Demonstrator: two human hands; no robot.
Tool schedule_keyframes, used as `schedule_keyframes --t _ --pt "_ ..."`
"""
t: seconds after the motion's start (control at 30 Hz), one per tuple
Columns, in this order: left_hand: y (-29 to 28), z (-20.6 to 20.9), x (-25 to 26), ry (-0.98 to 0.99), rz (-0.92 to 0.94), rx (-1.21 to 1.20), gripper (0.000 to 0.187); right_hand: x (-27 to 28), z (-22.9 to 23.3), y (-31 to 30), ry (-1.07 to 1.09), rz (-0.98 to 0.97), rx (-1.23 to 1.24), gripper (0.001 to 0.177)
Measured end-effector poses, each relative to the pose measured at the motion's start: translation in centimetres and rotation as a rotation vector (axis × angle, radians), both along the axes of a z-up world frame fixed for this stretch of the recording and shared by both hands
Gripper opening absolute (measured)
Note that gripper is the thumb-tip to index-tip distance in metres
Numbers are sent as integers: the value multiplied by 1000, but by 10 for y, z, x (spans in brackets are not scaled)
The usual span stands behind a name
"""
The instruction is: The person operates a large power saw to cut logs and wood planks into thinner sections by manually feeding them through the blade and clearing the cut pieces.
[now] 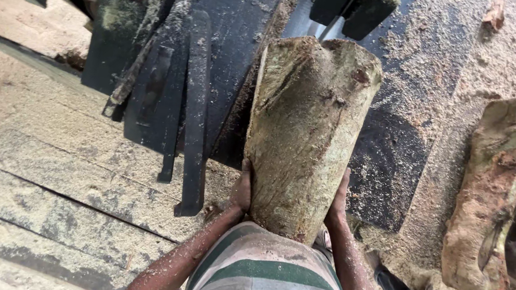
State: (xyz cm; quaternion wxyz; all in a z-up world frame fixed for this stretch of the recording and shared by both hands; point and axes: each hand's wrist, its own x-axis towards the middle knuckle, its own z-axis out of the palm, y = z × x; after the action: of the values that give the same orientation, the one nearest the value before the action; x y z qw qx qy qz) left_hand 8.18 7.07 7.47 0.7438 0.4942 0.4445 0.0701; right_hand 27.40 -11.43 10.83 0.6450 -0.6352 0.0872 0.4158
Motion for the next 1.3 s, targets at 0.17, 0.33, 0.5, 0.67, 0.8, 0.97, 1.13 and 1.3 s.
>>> schedule_keyframes --t 0.17,0.33,0.5,0.67,0.8,0.97,1.13,1.3 --pt "-1 -12 18 -36 130 -114 109 -5 27 -3 -166 35 -218 107" --pt "20 -16 35 39 96 -68 107 -19 64 16 -385 168 -526 109" --pt "27 -17 48 -20 149 -50 100 -14 72 35 -558 125 -438 110" --pt "37 -13 59 8 239 0 87 -6 65 46 -573 82 -353 109" --pt "48 -14 81 45 218 129 82 15 55 49 -638 75 -356 109" --pt "58 -27 94 159 191 209 81 29 43 55 -617 46 -377 112" --pt "72 -48 117 127 302 416 81 41 49 71 -700 62 -341 113" --pt "65 -16 102 229 359 259 96 18 73 66 -544 137 -512 116"
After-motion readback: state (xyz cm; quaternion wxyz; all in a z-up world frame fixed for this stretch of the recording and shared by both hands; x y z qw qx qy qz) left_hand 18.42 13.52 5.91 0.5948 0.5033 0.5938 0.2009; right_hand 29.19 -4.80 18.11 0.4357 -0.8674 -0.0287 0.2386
